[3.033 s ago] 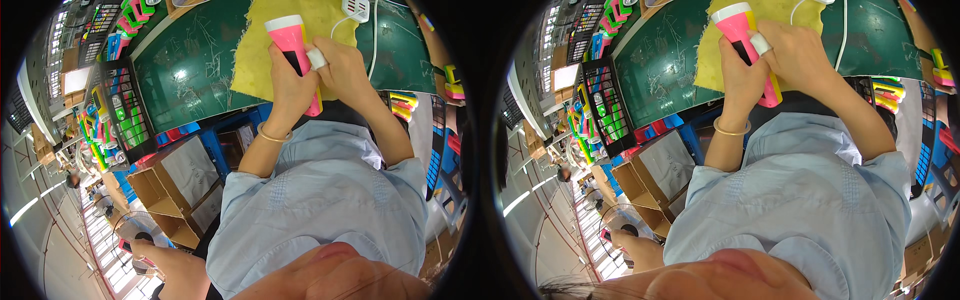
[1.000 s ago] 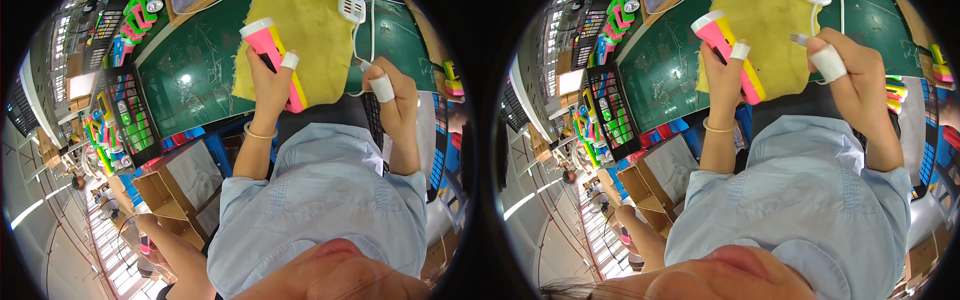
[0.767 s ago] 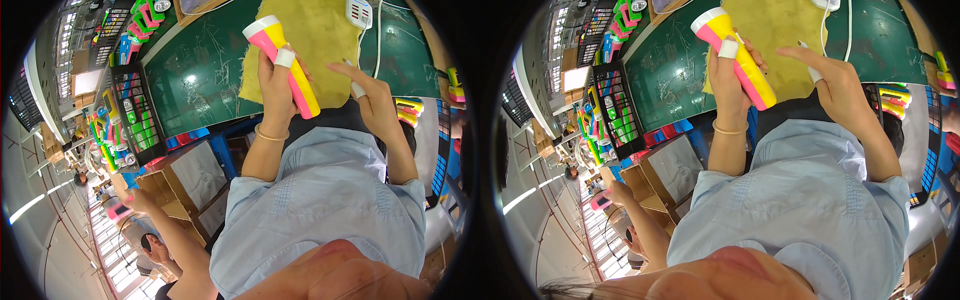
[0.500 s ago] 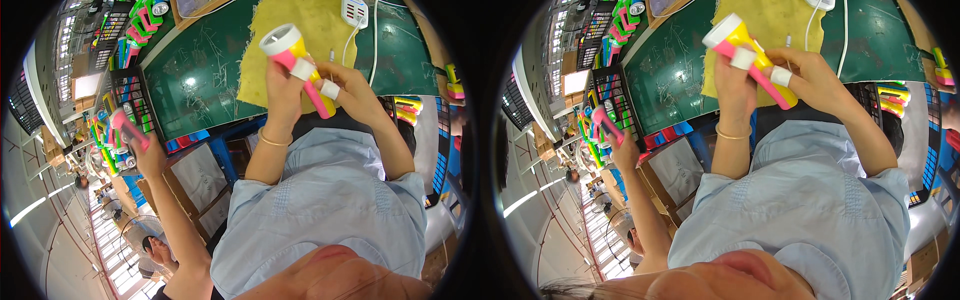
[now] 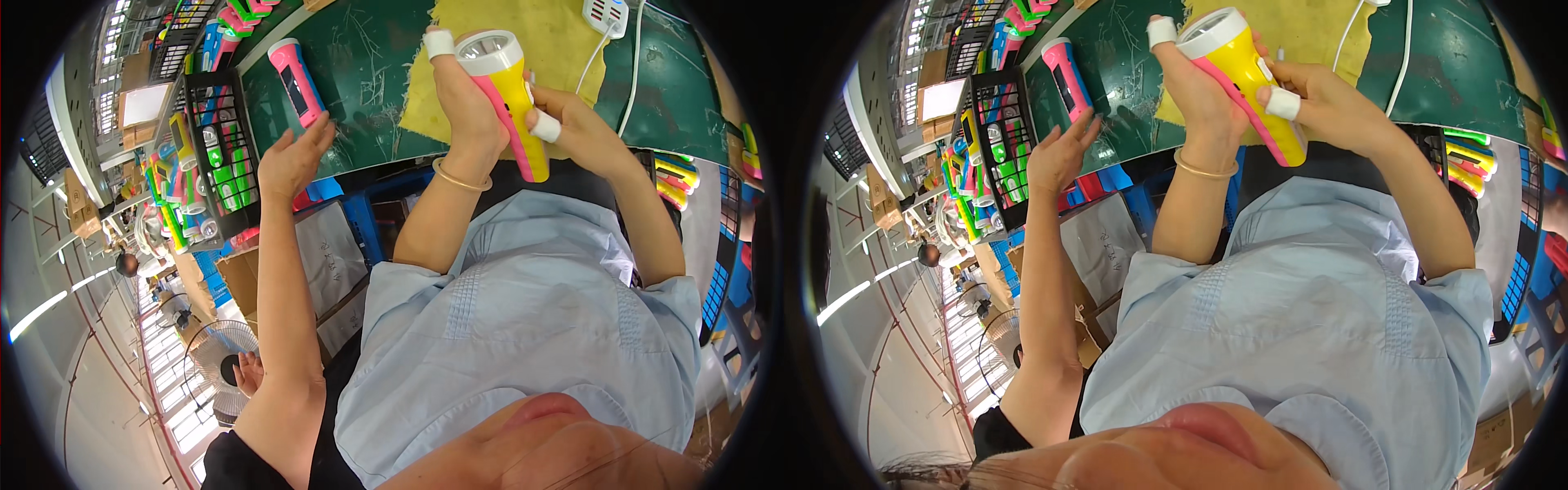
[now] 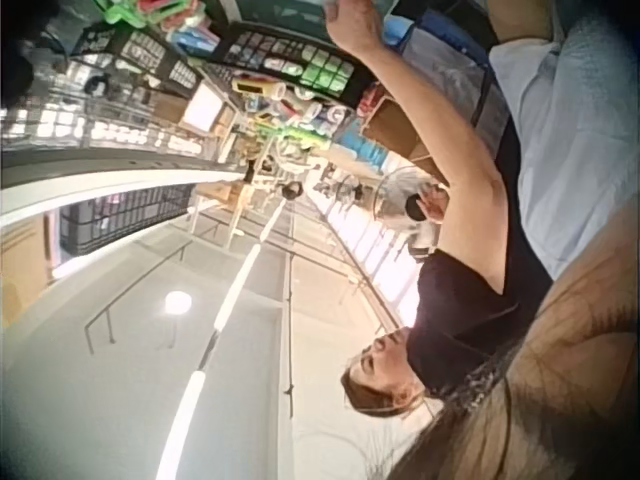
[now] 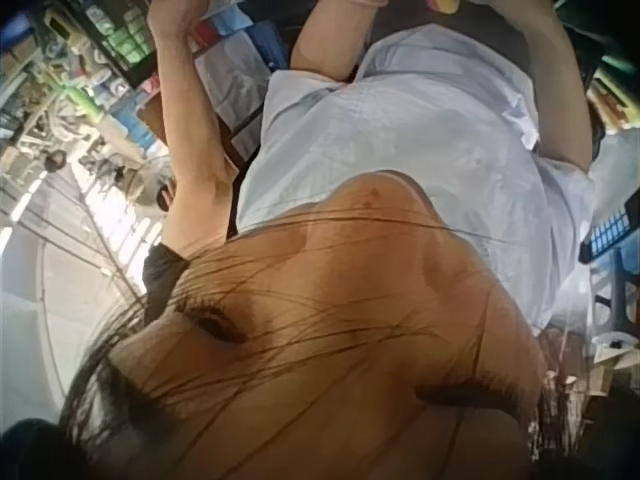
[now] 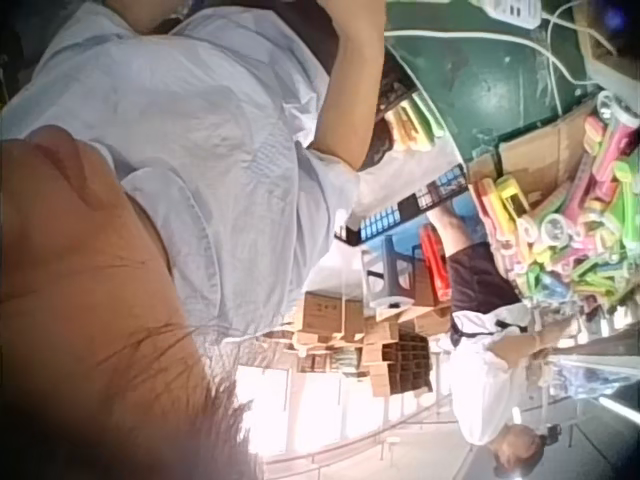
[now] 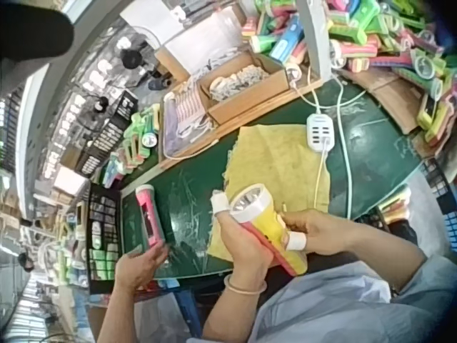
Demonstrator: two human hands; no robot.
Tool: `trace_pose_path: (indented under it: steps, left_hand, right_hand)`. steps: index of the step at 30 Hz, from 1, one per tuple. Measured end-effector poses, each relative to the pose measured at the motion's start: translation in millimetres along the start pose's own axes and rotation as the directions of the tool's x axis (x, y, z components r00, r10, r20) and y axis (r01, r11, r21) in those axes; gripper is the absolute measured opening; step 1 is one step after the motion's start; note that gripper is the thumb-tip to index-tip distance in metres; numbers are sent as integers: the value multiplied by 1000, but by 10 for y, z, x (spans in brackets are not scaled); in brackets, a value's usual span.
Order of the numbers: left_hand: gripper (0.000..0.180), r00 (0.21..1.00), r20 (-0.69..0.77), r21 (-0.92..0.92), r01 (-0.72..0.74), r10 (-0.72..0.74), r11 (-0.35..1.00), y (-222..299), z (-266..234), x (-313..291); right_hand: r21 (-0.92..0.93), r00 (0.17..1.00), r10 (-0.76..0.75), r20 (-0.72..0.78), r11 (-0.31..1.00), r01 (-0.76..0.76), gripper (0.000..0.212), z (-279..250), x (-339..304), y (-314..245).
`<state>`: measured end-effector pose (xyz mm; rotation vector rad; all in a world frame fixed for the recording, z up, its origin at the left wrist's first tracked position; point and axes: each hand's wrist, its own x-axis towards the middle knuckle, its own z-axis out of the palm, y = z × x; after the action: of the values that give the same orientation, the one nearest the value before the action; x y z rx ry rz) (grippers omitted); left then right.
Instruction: Testing the functionality and light output of various plastic flashlights on an assembly line by plugging them in or switching them on.
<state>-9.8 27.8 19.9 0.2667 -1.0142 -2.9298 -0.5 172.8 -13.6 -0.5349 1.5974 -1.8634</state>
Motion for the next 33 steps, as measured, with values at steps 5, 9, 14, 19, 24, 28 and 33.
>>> trace_pose_path:
  steps: [5, 9, 14, 19, 24, 28, 33]
  left_hand:
    - [63, 1000, 13, -36, 3, -3, 999, -53, -26, -10]
    - [62, 978, -210, -234, -49, -1, 971, -170, -104, -101]
    - [64, 997, -46, -67, -68, 65, 995, -182, -161, -89]
    - [68, 996, 9, 39, -94, 93, 995, -176, -130, -108]
    - [73, 995, -88, -53, -49, 44, 997, -197, -77, -87]
    - [53, 974, 2, 184, -222, 226, 958, -186, -84, -26]
    - [22, 617, 278, 902, -432, 736, 21, 303, -648, -88]
  right_hand:
    - [-3, 985, 152, -88, 988, -152, 45, -47, -101, 10]
    - [-874, 766, -580, -278, 483, 48, 37, 81, -139, 97]
    - [-164, 959, -161, -233, 979, 125, 44, 44, -61, 94]
    - [-77, 995, 74, -74, 994, -80, 59, -91, 14, -3]
    - [-124, 1000, 20, 9, 992, -19, 55, -70, 52, -5]
    - [239, 979, 190, -73, 956, -168, 46, -260, -206, -45]
    - [172, 718, -246, -651, 874, 455, 42, -1402, -820, -117]
